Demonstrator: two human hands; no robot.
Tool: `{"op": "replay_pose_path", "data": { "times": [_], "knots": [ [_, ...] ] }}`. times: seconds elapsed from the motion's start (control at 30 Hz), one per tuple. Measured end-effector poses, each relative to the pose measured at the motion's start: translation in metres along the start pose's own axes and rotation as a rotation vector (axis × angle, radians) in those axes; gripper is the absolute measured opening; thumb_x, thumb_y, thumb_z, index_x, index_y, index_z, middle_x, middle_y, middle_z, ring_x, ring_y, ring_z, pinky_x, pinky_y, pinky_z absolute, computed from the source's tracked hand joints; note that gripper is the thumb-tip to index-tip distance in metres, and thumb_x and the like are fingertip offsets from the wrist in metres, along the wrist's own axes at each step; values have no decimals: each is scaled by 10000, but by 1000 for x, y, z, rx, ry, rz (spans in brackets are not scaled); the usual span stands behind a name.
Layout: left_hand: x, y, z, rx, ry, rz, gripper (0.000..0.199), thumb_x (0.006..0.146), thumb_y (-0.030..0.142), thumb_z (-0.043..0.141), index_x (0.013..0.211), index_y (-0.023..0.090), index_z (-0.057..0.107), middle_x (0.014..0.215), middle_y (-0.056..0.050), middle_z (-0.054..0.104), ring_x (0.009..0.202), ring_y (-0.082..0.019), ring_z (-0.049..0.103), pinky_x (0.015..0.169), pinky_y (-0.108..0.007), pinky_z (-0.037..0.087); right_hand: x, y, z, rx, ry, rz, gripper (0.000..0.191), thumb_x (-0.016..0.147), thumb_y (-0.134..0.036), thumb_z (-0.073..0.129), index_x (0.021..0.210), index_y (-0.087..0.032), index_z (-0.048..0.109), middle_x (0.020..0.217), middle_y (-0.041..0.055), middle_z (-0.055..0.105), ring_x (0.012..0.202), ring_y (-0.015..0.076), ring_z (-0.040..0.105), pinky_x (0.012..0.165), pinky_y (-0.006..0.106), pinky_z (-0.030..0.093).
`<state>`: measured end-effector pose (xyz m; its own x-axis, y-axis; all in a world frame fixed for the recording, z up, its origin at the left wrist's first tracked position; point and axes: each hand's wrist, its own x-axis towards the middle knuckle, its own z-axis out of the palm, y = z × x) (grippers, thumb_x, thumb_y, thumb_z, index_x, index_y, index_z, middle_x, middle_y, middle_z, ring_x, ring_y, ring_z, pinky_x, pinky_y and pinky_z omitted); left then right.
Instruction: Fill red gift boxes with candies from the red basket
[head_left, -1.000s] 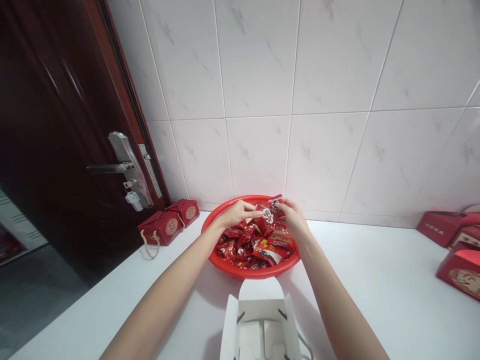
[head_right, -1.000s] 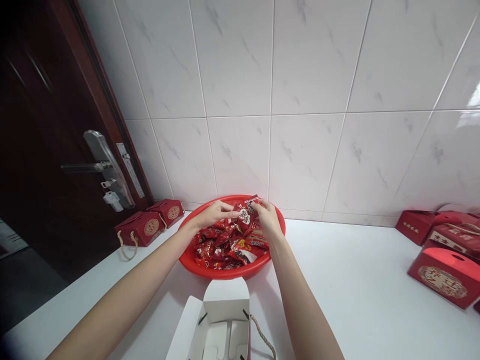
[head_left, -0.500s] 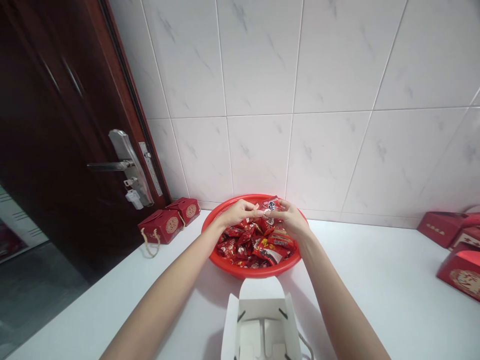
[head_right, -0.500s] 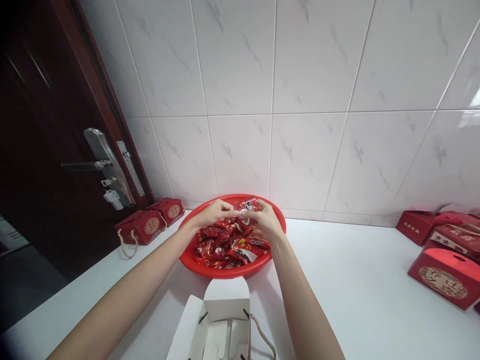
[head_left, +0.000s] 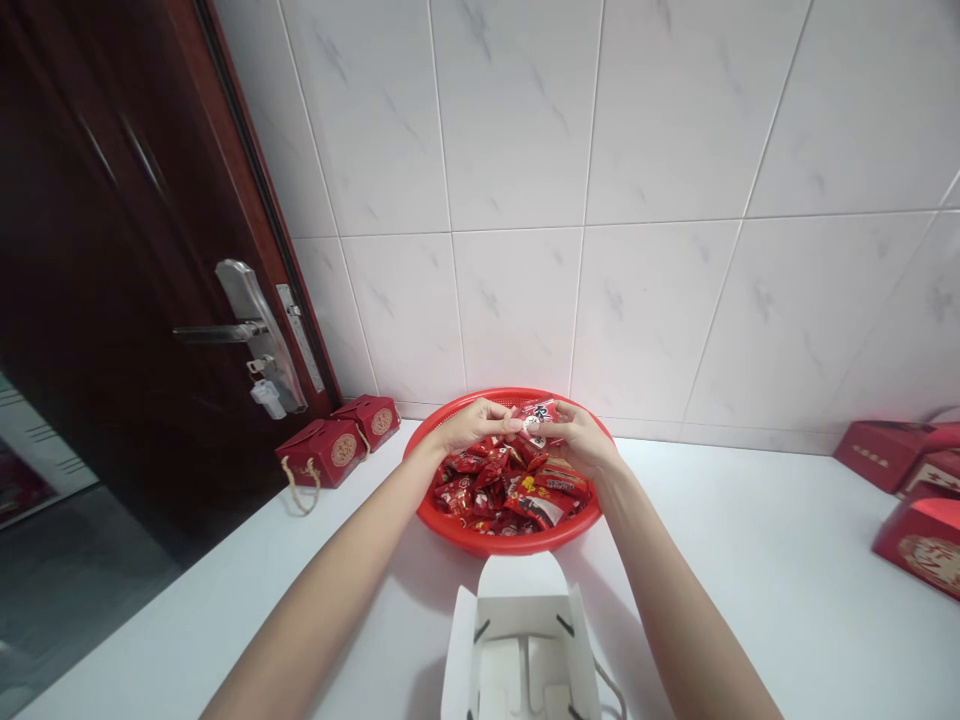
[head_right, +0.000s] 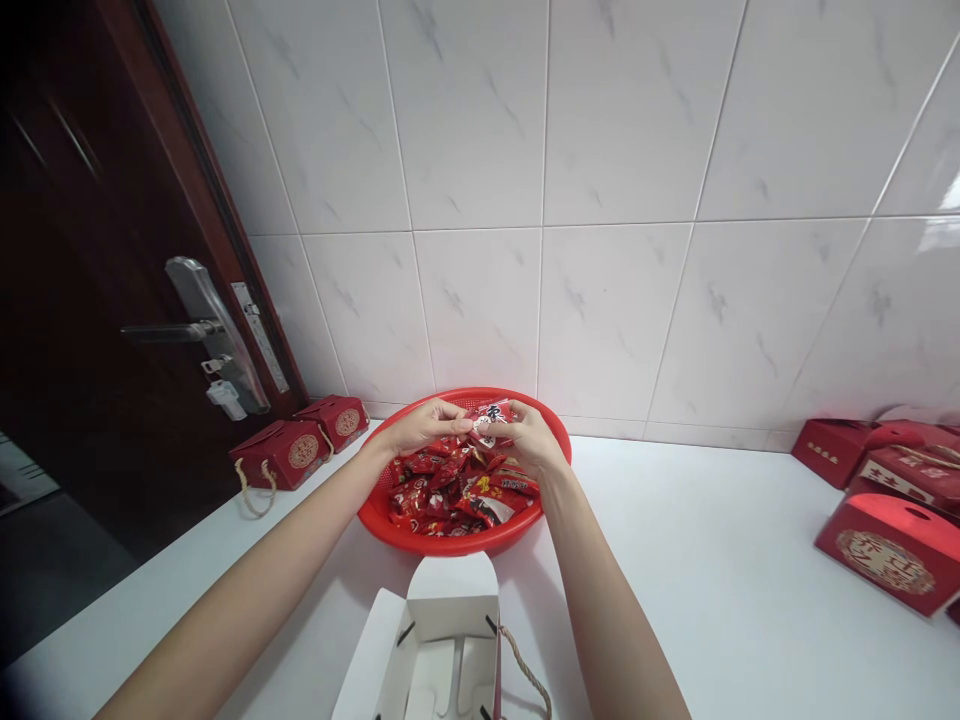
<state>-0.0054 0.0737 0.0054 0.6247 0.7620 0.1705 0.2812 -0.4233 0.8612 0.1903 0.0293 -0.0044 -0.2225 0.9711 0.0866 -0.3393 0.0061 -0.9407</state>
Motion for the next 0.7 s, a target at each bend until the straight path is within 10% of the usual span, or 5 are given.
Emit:
{"op": "replay_pose_path", "data": {
  "times": [0.17, 0.3, 0.7],
  "knots": [
    [-1, -5, 1, 121, -73, -105, 456, 820, 601, 594, 797, 167, 733, 765, -34, 675, 727, -171, 595, 697, -277, 458, 6, 7, -4, 74, 203, -107, 400, 445, -187, 877, 768, -197, 642, 689, 4, 740, 585, 178, 668, 544, 285, 520],
    [-1, -15, -1, 307, -158, -237, 247, 620, 267, 767, 853, 188, 786, 811, -8, 737, 780, -184, 651, 710, -244, 472, 8, 8, -6, 128, 340, -131, 360, 464, -175, 830, 756, -208, 623, 672, 8, 737, 567, 197, 677, 521, 300, 536],
    [3, -12, 12, 722, -213, -331, 306, 637, 11, 553, 764, 176, 777, 831, -56, 780, 745, -205, 688, 669, -254, 458, 8, 5, -4, 191, 287, -138, 200, 474, -184, 823, 616, -175, 681, 595, 6, 704, 524, 153, 628, 498, 263, 520]
  ]
}}
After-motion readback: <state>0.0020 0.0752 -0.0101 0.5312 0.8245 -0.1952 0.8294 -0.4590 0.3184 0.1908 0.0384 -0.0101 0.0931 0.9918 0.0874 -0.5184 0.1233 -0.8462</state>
